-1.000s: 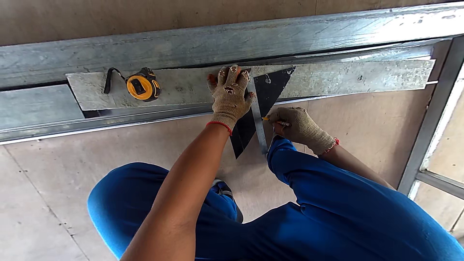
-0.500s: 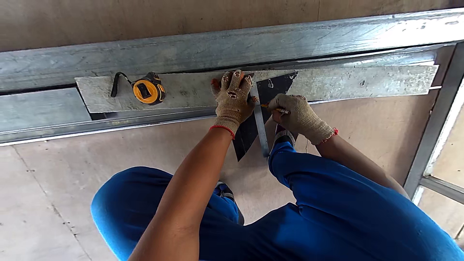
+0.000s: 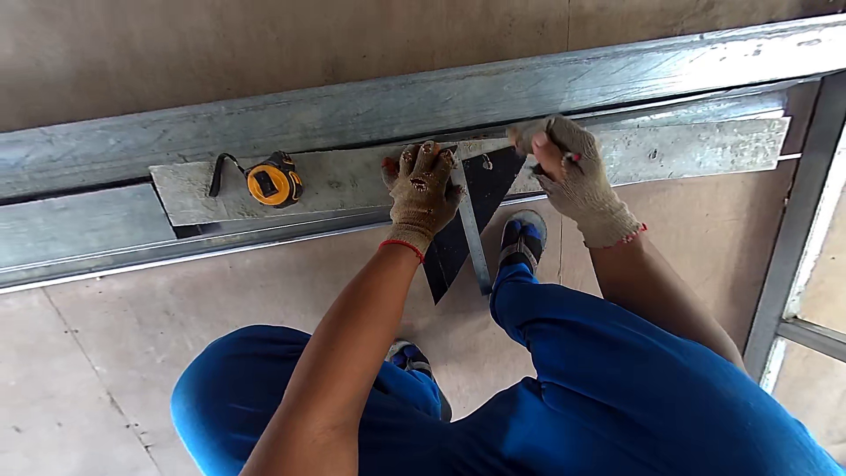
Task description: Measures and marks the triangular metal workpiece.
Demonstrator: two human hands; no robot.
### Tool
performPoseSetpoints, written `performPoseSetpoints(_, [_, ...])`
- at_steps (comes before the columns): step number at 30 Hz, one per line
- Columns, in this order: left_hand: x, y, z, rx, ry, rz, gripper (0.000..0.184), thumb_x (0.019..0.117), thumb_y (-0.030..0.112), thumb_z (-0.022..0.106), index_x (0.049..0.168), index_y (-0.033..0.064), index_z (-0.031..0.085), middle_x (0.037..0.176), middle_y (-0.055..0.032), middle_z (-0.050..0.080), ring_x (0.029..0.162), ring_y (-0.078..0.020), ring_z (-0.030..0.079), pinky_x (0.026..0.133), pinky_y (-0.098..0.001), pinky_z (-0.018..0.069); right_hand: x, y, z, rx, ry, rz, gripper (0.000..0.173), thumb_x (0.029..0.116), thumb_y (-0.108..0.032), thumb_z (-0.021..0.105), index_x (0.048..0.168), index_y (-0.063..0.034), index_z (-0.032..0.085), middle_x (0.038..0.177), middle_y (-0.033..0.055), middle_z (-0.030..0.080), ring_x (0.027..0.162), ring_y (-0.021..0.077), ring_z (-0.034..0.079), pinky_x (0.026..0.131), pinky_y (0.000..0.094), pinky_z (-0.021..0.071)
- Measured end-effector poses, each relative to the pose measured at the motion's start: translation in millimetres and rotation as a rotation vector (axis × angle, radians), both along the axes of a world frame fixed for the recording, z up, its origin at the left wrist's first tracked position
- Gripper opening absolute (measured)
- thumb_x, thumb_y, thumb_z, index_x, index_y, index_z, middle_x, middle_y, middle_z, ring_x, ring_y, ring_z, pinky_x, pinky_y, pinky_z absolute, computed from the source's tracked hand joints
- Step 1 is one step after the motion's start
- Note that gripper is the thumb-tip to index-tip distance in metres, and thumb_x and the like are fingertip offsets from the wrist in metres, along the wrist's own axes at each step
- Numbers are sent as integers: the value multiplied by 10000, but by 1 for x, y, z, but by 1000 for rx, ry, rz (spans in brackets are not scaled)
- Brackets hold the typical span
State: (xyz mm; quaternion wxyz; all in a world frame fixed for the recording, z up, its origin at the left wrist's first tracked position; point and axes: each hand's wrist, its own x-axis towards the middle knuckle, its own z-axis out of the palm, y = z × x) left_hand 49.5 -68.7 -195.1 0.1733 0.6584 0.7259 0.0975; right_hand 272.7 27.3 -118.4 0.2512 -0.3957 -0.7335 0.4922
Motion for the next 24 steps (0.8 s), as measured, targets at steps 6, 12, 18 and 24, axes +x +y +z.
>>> performPoseSetpoints(6, [-4, 5, 9, -59, 34, -33, 490, 934, 530, 587, 1327, 246, 655, 1489, -39, 549, 1437, -355, 422, 1098, -709, 299, 25, -63, -4, -415, -680, 323, 291, 1078, -288, 512, 1105, -66, 698, 913, 122, 705, 839, 282, 699, 786, 563, 577])
performPoseSetpoints(12, [-6, 4, 17, -123, 16, -57, 497, 908, 432, 602, 1362, 230, 622, 1531, -58, 509, 1469, -355, 383, 1120, -700, 278, 26, -117, -73, -700, -357, 321, 322, 1034, -374, 614, 957, -67, 669, 748, 68, 662, 625, 165, 644, 594, 366, 557])
performPoseSetpoints(18, [-14, -8, 14, -137, -7, -59, 708, 886, 500, 631, 1543, 302, 457, 1719, -56, 183, 1559, -408, 163, 1158, -722, 180, 35, -110, -53, -541, -239, 163, 195, 1028, -220, 602, 929, -65, 667, 721, 61, 624, 615, 161, 609, 585, 362, 533])
performPoseSetpoints(24, [-12, -12, 15, -123, 0, 11, 767, 871, 556, 692, 1503, 170, 493, 1614, -148, 387, 1507, -398, 306, 1183, -665, 209, 78, -102, -31, -433, -171, -119, 229, 1044, -309, 581, 1081, -96, 659, 810, 59, 632, 621, 142, 576, 534, 335, 503])
